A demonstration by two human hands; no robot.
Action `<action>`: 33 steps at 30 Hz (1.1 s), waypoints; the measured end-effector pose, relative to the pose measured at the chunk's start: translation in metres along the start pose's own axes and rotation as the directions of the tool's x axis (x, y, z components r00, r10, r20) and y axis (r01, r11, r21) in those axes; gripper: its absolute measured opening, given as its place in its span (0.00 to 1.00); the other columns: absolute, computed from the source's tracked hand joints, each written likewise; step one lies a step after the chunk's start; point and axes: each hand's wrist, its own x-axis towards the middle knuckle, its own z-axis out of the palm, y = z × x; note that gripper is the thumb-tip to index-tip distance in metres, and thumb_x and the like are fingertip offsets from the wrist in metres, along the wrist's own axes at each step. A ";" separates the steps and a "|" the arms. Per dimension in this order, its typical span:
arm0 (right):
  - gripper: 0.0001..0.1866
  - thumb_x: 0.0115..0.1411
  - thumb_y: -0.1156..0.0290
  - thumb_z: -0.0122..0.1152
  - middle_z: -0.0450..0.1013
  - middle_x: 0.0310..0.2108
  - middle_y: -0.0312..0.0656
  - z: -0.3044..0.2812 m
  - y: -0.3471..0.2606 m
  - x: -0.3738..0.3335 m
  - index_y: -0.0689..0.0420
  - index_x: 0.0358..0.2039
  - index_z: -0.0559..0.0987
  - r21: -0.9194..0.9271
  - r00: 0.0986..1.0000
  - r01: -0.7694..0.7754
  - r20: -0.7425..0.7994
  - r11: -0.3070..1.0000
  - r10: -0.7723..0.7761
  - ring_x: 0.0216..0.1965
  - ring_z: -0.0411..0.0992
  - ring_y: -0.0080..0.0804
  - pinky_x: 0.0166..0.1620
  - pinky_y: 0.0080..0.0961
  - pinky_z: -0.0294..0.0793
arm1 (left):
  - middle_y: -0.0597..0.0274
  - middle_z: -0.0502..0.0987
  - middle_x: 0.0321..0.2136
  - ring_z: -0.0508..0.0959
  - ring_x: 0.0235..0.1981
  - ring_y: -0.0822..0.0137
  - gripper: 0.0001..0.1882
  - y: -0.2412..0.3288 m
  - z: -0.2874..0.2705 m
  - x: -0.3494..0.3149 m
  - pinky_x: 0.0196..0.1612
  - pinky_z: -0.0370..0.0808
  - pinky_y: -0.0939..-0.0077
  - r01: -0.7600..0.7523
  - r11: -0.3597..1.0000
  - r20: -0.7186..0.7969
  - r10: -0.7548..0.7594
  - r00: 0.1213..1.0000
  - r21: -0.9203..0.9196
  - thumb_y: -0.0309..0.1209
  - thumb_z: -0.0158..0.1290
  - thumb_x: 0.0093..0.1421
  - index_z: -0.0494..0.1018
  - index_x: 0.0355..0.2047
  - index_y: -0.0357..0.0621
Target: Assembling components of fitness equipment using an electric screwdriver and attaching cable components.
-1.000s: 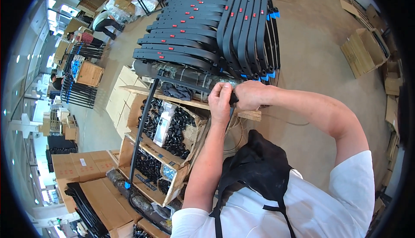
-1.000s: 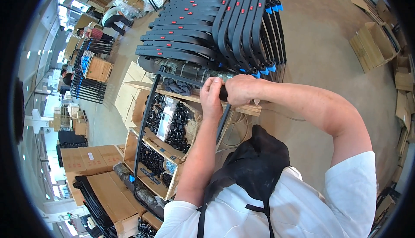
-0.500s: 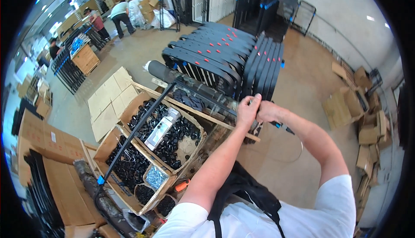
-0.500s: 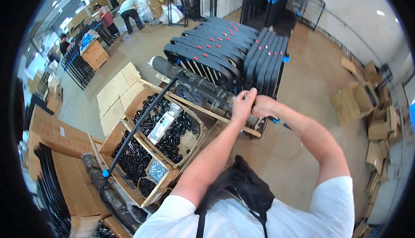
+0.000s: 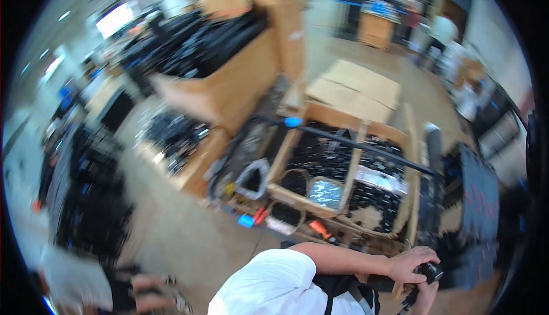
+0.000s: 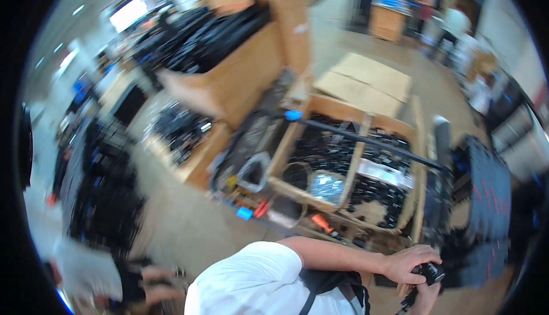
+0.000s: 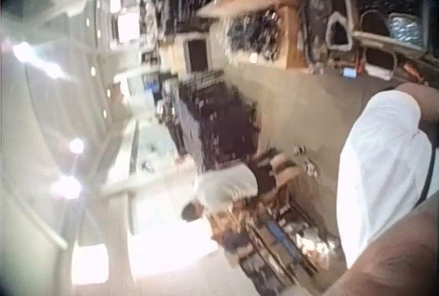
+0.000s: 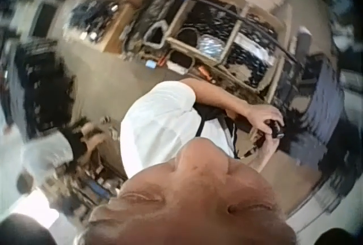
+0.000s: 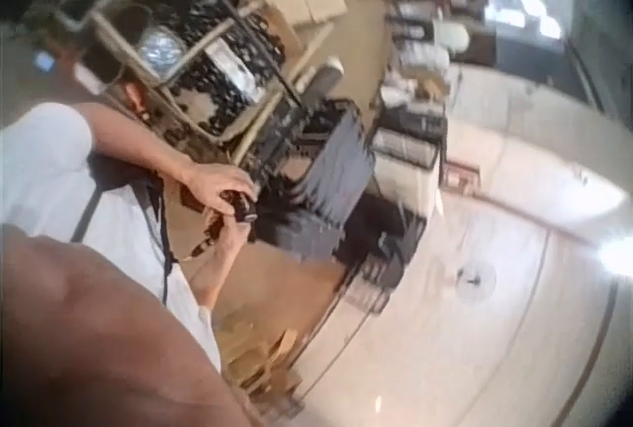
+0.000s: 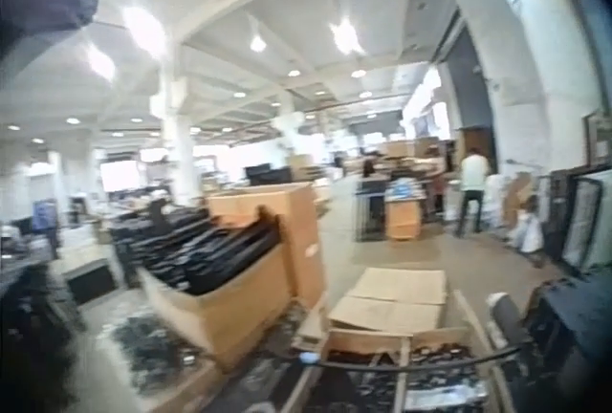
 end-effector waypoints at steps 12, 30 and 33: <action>0.19 0.59 0.62 0.74 0.55 0.20 0.30 0.131 0.102 0.106 0.61 0.31 0.74 0.078 0.861 -0.029 0.509 0.997 -0.015 0.19 0.51 0.25 0.24 0.29 0.58 | 0.50 0.79 0.41 0.79 0.47 0.47 0.16 0.118 -0.023 -0.279 0.51 0.77 0.57 0.861 0.393 -0.910 -0.122 0.396 0.323 0.41 0.56 0.66 0.77 0.45 0.42; 0.38 0.50 0.64 0.82 0.78 0.45 0.66 0.233 0.213 0.117 0.74 0.54 0.74 -0.188 0.648 0.731 0.492 0.656 -0.581 0.47 0.78 0.58 0.51 0.44 0.78 | 0.41 0.83 0.42 0.83 0.45 0.46 0.24 0.071 0.309 -0.644 0.49 0.77 0.54 0.706 0.083 -0.686 -0.339 -0.644 -0.704 0.45 0.57 0.57 0.82 0.43 0.38; 0.40 0.51 0.62 0.82 0.77 0.47 0.67 0.227 0.211 0.114 0.75 0.56 0.72 -0.270 0.695 0.694 0.493 0.668 -0.523 0.49 0.77 0.61 0.53 0.46 0.77 | 0.40 0.82 0.45 0.82 0.50 0.42 0.21 0.077 0.258 -0.630 0.54 0.77 0.53 0.632 0.188 -0.657 -0.281 -0.699 -0.752 0.41 0.53 0.59 0.83 0.43 0.39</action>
